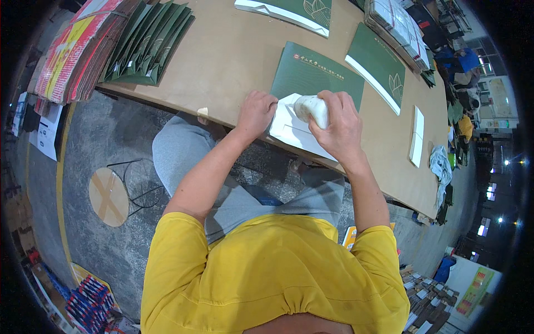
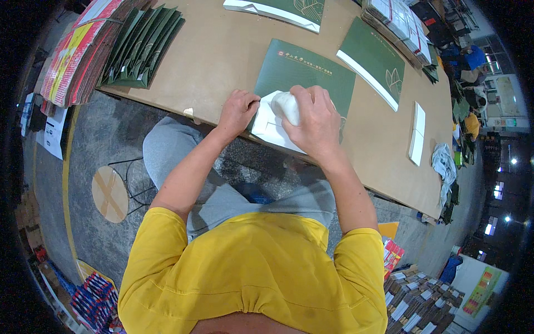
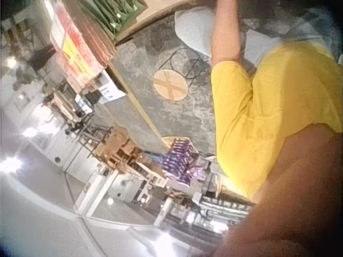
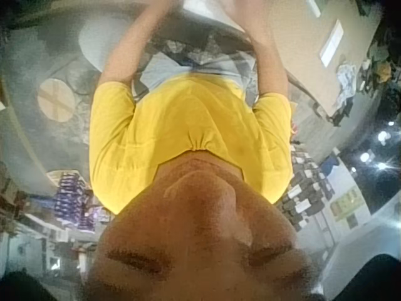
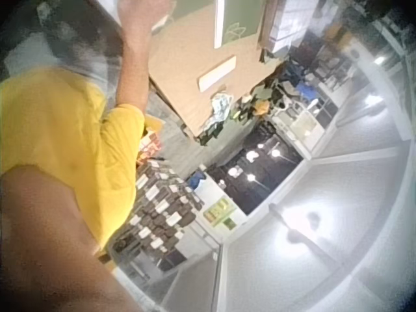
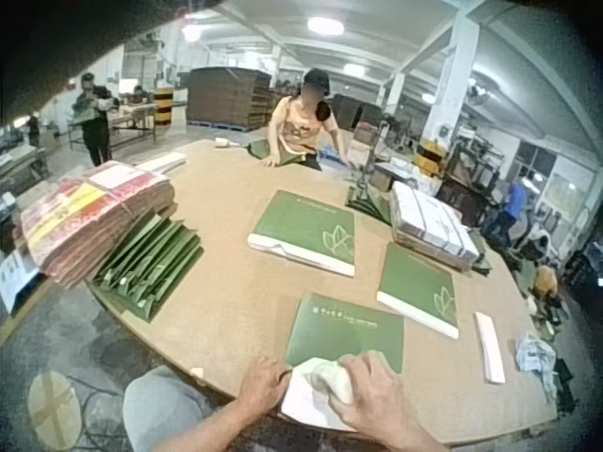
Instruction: Folding and gluing paper boxes or bags in a workshop.
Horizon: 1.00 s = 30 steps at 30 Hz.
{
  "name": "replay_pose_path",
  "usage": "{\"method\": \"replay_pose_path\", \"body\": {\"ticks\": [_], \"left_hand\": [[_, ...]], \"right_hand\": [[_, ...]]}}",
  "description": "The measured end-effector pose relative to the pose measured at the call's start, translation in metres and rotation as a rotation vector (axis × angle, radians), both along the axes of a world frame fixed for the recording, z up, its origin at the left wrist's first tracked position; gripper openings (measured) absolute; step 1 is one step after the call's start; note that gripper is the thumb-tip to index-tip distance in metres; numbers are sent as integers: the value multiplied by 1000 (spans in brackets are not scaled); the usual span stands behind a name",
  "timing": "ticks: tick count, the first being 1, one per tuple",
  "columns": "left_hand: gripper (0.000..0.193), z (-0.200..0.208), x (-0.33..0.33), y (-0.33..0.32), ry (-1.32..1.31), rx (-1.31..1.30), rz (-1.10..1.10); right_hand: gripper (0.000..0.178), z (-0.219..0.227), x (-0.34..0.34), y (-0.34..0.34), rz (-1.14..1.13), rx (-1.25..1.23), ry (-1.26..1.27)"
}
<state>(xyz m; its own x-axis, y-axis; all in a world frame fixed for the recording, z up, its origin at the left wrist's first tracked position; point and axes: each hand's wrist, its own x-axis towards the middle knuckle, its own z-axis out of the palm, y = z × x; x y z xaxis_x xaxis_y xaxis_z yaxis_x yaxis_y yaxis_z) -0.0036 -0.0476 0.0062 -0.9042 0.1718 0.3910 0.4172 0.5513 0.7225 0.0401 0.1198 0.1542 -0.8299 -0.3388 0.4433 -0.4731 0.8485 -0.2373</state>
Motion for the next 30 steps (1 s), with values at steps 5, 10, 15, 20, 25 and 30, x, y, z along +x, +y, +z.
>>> {"method": "replay_pose_path", "body": {"ticks": [5, 10, 15, 20, 25, 30], "left_hand": [[9, -2, -1, 0, 7, -20, -3], [11, -5, -3, 2, 46, -16, -13], [9, -8, -5, 1, 52, 31, -14], [10, -7, -7, -9, 32, -27, -17], [11, -6, -10, -5, -48, -38, -26], [11, -5, -8, -6, -37, -44, -14]], "right_hand": [[43, -5, 3, 3, -5, -30, 27], [44, -3, 14, 23, -134, -259, 11], [45, 14, 42, 68, -342, -873, -144], [44, 23, 87, 123, -543, -768, -13], [44, 7, 114, 137, -663, -444, -5], [41, -8, 102, 124, -571, -301, 96]]}}
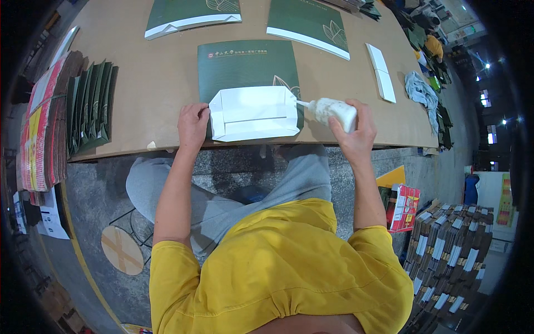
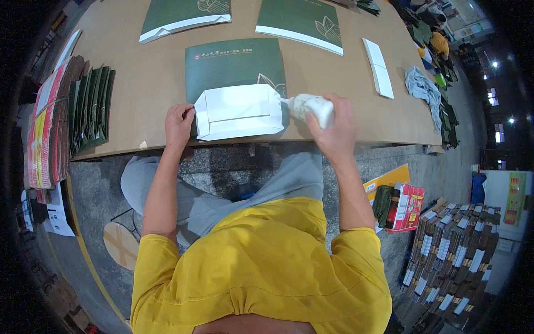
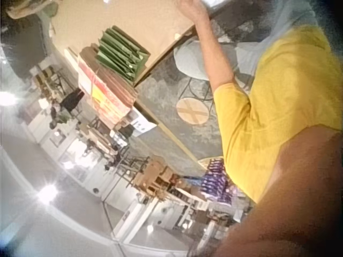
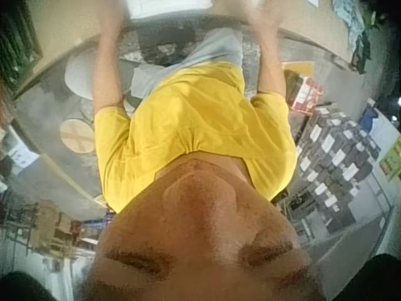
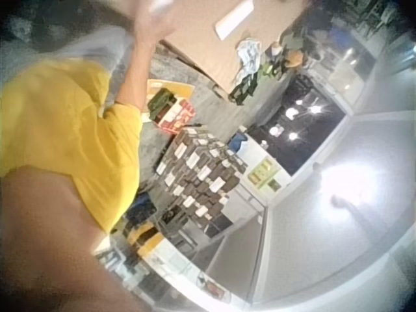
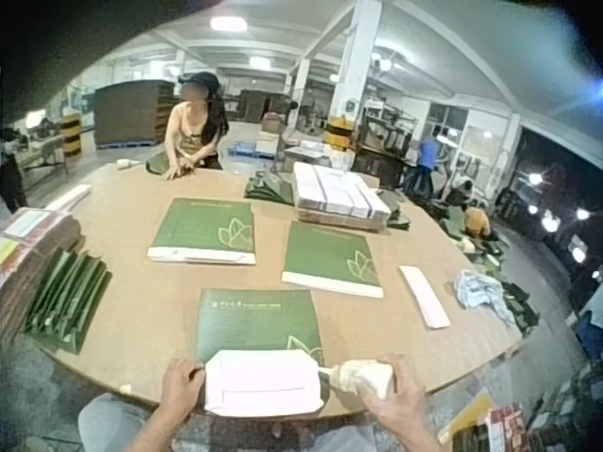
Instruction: Folding and gluing paper boxes or bags in a workshop.
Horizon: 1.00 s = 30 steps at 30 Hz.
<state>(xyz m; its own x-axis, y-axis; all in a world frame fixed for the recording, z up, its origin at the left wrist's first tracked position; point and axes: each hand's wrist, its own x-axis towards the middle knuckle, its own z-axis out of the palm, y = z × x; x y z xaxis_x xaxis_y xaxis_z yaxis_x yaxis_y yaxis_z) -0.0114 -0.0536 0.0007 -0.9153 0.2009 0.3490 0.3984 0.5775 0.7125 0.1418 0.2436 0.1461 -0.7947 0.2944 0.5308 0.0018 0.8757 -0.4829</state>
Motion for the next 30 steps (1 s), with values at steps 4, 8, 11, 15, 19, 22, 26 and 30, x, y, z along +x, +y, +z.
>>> {"method": "replay_pose_path", "body": {"ticks": [4, 8, 11, 15, 19, 22, 26, 30], "left_hand": [[12, 1, 1, 1, -4, 3, -3], [12, 3, 0, 2, 1, 4, -13], [12, 2, 1, -1, -17, -23, -2], [21, 8, 9, -6, -42, 7, 25], [36, 22, 16, -21, -327, 149, -151], [42, 27, 23, -29, -285, -12, -379], [48, 21, 27, -33, -285, -8, -379], [49, 18, 27, -37, -220, -62, -382]], "right_hand": [[41, -5, -13, -3, 64, 68, 11], [40, -9, -15, -3, 59, 155, -3], [41, -4, -8, -6, 26, 65, -30], [45, 1, 0, 2, -56, -283, 53], [51, 18, 0, -1, -38, -647, 81], [52, 14, -7, -18, 84, -714, -33], [51, 1, -31, -64, 247, -583, -199], [46, -9, -56, -96, 394, -280, -276]]}}
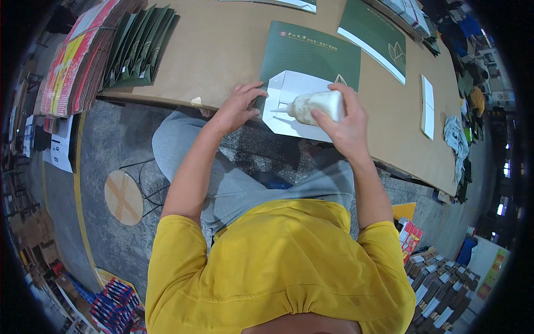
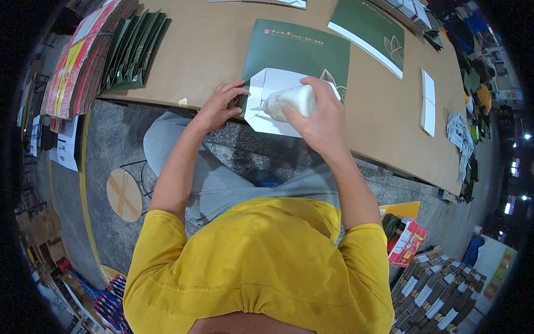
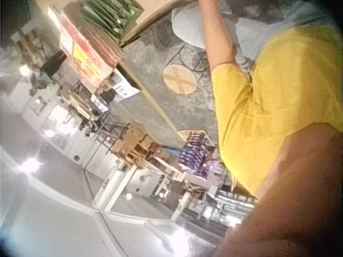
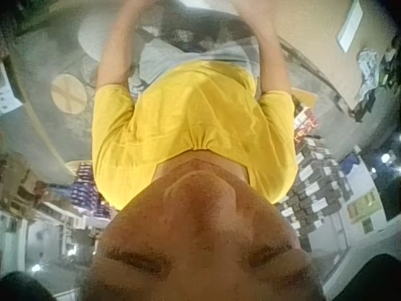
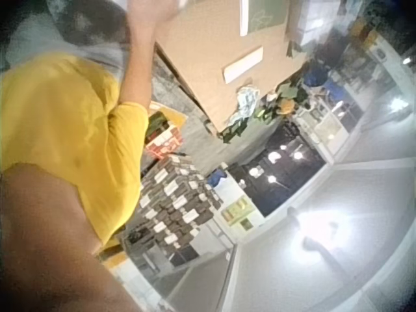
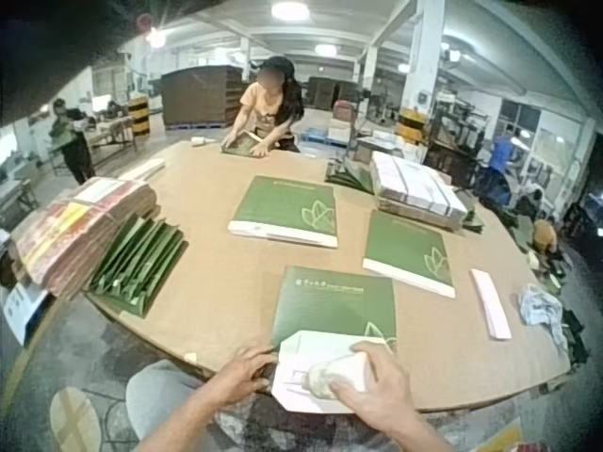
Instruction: Folding and gluing paper boxes or bags in a workshop.
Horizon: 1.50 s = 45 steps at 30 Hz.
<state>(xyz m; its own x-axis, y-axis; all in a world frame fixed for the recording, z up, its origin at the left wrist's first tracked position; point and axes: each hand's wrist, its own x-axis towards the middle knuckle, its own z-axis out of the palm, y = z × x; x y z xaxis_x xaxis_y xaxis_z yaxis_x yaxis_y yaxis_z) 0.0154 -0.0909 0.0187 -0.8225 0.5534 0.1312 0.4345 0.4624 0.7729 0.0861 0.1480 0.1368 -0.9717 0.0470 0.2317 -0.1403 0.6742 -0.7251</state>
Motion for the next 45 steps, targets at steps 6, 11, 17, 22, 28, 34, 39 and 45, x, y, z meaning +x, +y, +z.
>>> {"method": "replay_pose_path", "body": {"ticks": [6, 11, 17, 22, 28, 34, 39, 45], "left_hand": [[50, 2, 1, 2, -28, 22, -12], [48, 2, 1, 4, -48, 2, -6], [48, 3, 2, 3, -43, 30, -5], [49, 6, 1, 3, -26, -6, -3], [52, 2, 0, 3, -57, -5, -2], [52, 5, 0, 3, -51, -5, 5], [52, 4, -1, 3, -69, 13, -3], [49, 10, 0, 3, -29, -37, 26]], "right_hand": [[45, 2, -12, -20, 132, 175, 138], [45, -2, -17, -24, 162, 224, 136], [44, 3, -12, -22, 174, 253, 89], [44, 7, -4, -19, 168, 269, 40], [43, 10, 7, -13, 157, 251, 44], [43, 9, 13, -7, 138, 243, 15], [42, 11, 18, 4, 108, 255, -4], [39, 8, 26, 24, 51, 246, 34]]}}
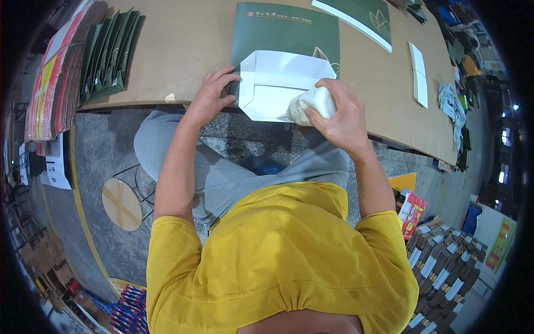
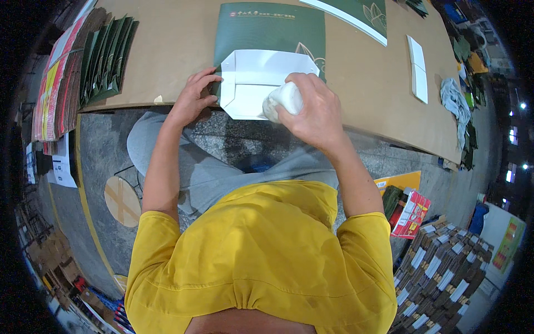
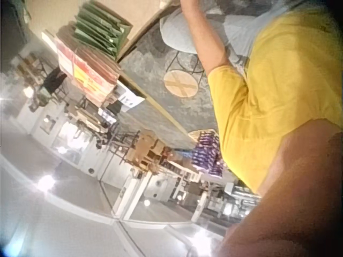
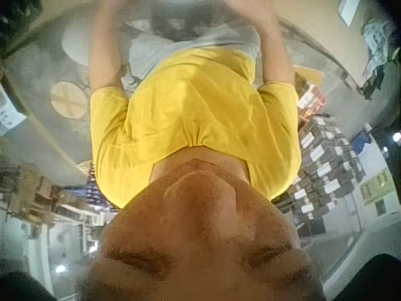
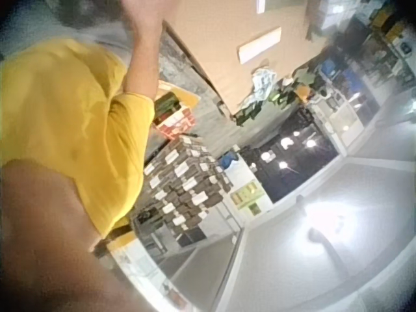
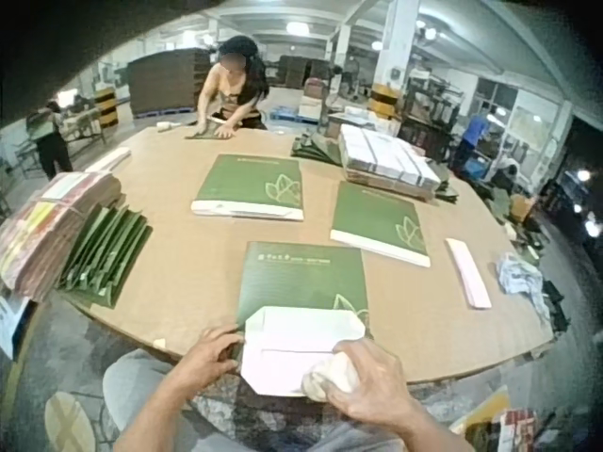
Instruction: Folding and gluing paper boxes or bags in a workshop.
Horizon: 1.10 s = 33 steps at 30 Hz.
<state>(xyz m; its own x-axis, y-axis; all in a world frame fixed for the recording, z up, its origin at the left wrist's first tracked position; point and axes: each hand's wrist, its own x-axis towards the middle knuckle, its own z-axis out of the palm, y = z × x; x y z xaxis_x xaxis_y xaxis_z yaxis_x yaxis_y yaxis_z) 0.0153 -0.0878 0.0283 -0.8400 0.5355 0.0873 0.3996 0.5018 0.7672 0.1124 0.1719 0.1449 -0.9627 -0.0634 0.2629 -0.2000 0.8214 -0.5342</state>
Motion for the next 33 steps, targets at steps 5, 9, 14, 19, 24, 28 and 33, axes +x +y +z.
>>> {"method": "replay_pose_path", "body": {"ticks": [5, 9, 14, 19, 24, 28, 33], "left_hand": [[47, -1, 0, -1, -15, 2, 1], [48, 3, 0, -2, -44, 9, -7], [48, 1, -1, -3, -57, 18, -15], [48, 2, -2, -4, -34, -12, -19], [49, 3, -2, -2, -56, -13, -15], [49, 2, -3, -3, -49, -19, -21], [50, 0, -2, -4, -33, -15, -15]], "right_hand": [[38, 2, 10, 18, -67, 2, 18], [41, 6, 20, 31, -132, 24, -32], [41, 8, 30, 47, -184, 32, -27], [41, 5, 37, 58, -228, 36, 0], [40, 2, 49, 73, -361, -81, 35], [41, 2, 52, 79, -422, -60, 96], [42, -2, 47, 77, -393, 86, 167]]}}
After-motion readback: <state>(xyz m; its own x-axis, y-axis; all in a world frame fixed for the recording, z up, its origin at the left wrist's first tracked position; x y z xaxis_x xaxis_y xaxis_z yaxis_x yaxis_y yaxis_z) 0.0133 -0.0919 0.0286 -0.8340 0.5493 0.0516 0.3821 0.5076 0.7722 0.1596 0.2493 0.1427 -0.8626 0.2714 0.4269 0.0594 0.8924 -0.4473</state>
